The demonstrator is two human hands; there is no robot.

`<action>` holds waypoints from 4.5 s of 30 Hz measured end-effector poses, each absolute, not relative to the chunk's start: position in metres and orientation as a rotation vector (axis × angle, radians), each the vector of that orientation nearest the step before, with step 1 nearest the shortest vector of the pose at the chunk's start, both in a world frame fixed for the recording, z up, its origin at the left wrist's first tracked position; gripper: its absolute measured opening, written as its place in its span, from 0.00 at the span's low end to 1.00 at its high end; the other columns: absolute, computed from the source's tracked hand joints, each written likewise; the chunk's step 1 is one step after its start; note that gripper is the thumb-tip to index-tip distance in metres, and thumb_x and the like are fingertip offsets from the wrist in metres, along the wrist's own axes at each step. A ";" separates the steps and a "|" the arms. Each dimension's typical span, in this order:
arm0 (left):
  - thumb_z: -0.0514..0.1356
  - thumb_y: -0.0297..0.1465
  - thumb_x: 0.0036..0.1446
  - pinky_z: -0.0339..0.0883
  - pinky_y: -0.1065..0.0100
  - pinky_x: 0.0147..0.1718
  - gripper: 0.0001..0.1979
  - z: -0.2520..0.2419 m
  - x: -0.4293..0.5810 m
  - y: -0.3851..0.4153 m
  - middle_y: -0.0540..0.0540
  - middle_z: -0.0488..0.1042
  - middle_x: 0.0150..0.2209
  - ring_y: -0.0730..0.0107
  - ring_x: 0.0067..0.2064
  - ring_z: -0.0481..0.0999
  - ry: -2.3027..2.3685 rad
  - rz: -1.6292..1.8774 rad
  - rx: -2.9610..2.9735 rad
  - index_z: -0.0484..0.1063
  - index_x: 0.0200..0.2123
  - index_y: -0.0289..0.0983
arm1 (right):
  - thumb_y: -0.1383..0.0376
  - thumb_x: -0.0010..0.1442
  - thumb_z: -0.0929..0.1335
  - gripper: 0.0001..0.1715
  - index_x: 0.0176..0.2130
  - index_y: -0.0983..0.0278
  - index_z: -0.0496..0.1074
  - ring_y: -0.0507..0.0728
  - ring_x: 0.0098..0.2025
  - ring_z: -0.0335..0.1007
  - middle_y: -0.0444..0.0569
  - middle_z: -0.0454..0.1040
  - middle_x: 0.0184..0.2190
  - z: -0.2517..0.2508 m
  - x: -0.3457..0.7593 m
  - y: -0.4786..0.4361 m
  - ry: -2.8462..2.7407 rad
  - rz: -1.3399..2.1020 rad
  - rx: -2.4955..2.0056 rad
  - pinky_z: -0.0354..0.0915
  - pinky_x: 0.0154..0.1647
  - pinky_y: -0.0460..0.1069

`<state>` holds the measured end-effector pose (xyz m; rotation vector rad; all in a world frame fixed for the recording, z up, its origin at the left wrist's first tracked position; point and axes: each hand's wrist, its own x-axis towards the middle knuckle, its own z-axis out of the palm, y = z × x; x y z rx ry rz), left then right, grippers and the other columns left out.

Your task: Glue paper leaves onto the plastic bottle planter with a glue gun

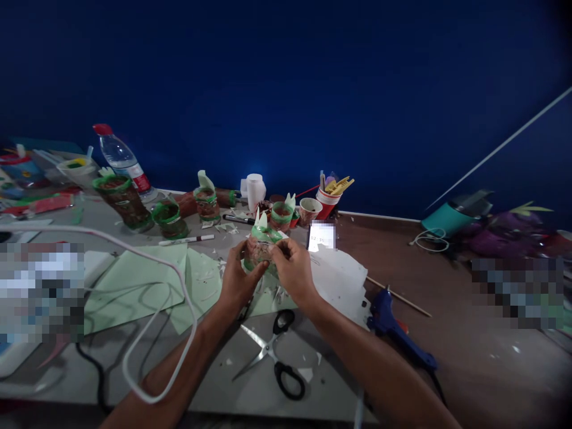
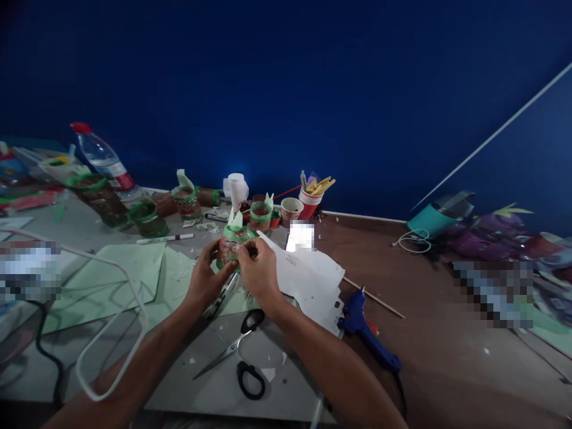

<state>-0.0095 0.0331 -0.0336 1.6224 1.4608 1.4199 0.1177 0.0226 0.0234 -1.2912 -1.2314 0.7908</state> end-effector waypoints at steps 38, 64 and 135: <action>0.62 0.35 0.58 0.61 0.46 0.52 0.35 -0.025 -0.019 0.024 0.32 0.61 0.56 0.45 0.57 0.65 1.454 1.441 2.483 0.48 0.64 0.41 | 0.58 0.54 0.67 0.16 0.22 0.61 0.62 0.50 0.23 0.58 0.38 0.63 0.19 0.023 0.120 0.023 -1.300 0.724 -1.331 0.54 0.24 0.46; 0.58 0.29 0.61 0.64 0.52 0.53 0.32 -0.017 -0.017 0.022 0.34 0.59 0.57 0.53 0.55 0.66 1.324 1.533 2.433 0.51 0.67 0.45 | 0.56 0.56 0.67 0.17 0.22 0.62 0.63 0.51 0.24 0.56 0.39 0.62 0.19 0.022 0.120 0.026 -1.266 0.734 -1.282 0.54 0.25 0.46; 0.50 0.36 0.65 0.61 0.53 0.55 0.22 -0.030 -0.010 0.023 0.38 0.63 0.53 0.57 0.56 0.65 1.297 1.445 2.077 0.62 0.62 0.40 | 0.61 0.48 0.72 0.27 0.46 0.61 0.63 0.57 0.41 0.72 0.49 0.73 0.41 0.003 0.128 0.034 -1.000 0.970 -1.142 0.68 0.40 0.51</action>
